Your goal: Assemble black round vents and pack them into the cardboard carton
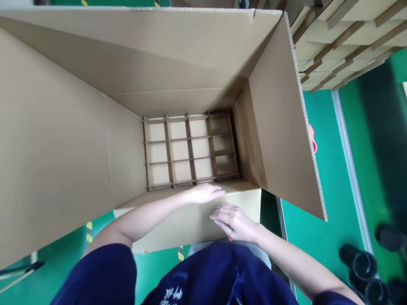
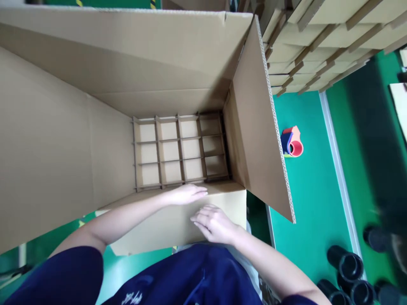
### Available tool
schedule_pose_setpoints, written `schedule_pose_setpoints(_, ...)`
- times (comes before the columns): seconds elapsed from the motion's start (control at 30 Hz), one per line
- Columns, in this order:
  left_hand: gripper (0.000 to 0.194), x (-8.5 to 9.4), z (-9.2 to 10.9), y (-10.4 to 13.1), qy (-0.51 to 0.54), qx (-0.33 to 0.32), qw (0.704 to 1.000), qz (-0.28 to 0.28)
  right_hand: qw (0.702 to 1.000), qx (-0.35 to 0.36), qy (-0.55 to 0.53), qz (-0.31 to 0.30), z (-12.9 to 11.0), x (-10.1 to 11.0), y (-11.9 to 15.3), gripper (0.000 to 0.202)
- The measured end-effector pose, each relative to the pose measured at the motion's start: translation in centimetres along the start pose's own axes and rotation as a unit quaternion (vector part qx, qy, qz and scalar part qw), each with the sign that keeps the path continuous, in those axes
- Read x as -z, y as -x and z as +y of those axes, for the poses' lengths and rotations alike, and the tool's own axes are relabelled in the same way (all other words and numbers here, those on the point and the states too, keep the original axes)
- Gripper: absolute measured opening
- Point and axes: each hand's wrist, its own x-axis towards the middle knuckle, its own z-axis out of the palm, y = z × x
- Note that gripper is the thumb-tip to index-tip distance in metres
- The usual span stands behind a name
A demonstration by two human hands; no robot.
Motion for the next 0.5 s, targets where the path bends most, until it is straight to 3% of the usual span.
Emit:
schedule_pose_setpoints(0.07, 0.052, -2.1, 1.9, -1.0, -0.040, 0.000, 0.999, 0.032, 0.998, 0.011, -0.012, 0.055, -0.4, 0.8, 1.1, 0.023)
schedule_pose_setpoints(0.17, 0.065, -5.0, 3.5, -2.4, -0.091, 0.053, 0.991, 0.080, 0.988, 0.012, -0.025, 0.152, -0.6, 1.8, 4.2, 0.027)
schedule_pose_setpoints(0.3, 0.068, -6.4, 4.4, -3.2, -0.151, 0.133, 0.970, 0.134, 0.965, -0.032, -0.020, 0.259, 1.5, 1.6, 12.6, 0.022)
schedule_pose_setpoints(0.4, 0.060, -6.2, 5.2, -2.9, -0.192, 0.167, 0.955, 0.152, 0.933, -0.160, 0.029, 0.322, 4.5, -0.9, 19.7, 0.021)
schedule_pose_setpoints(0.5, 0.057, -6.1, 6.2, -2.7, -0.233, 0.205, 0.937, 0.158, 0.896, -0.321, 0.099, 0.290, 6.9, -5.5, 25.1, 0.039)
